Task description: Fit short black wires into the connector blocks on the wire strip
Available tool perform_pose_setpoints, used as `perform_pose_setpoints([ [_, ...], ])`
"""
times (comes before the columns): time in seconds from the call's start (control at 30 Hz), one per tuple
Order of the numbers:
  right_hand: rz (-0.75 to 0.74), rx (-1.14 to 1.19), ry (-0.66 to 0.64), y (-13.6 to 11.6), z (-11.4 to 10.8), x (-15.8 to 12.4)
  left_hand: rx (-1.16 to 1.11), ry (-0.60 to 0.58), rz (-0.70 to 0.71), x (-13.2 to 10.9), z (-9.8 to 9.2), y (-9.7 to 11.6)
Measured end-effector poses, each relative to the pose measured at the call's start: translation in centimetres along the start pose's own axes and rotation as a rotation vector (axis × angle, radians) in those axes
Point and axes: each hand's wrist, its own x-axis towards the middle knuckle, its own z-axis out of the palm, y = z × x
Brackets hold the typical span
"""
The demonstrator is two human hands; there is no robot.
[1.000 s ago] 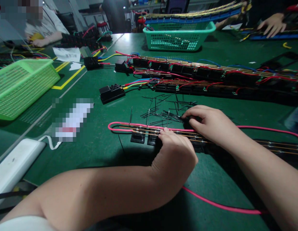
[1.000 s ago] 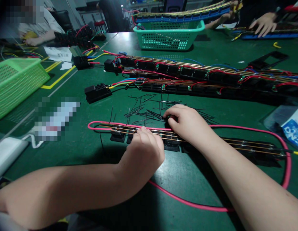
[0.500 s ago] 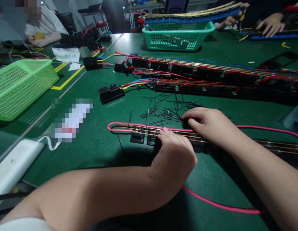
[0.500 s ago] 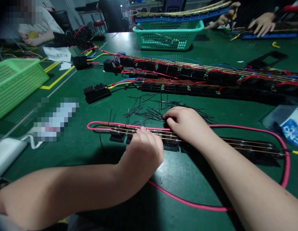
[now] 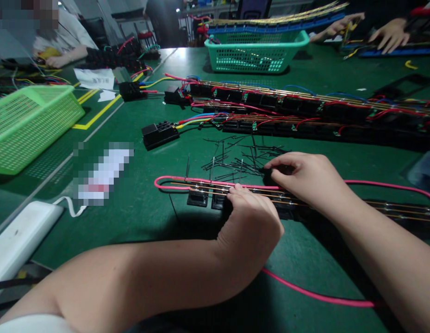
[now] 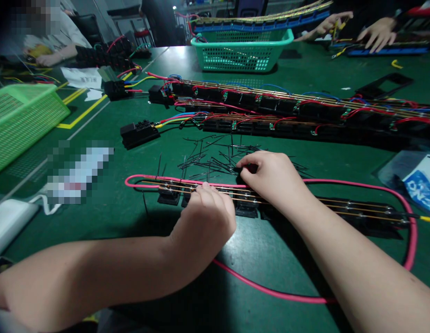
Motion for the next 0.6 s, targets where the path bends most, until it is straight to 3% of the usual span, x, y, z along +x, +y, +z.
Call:
perform_pose_setpoints([
  [0.17, 0.037, 0.021, -0.010, -0.19, -0.08, -0.07, 0.013, 0.006, -0.003, -0.04, 0.00, 0.02],
  [0.6, -0.050, -0.003, 0.073, 0.06, 0.02, -0.12, 0.021, 0.017, 0.006, 0.04, 0.31, -0.03],
])
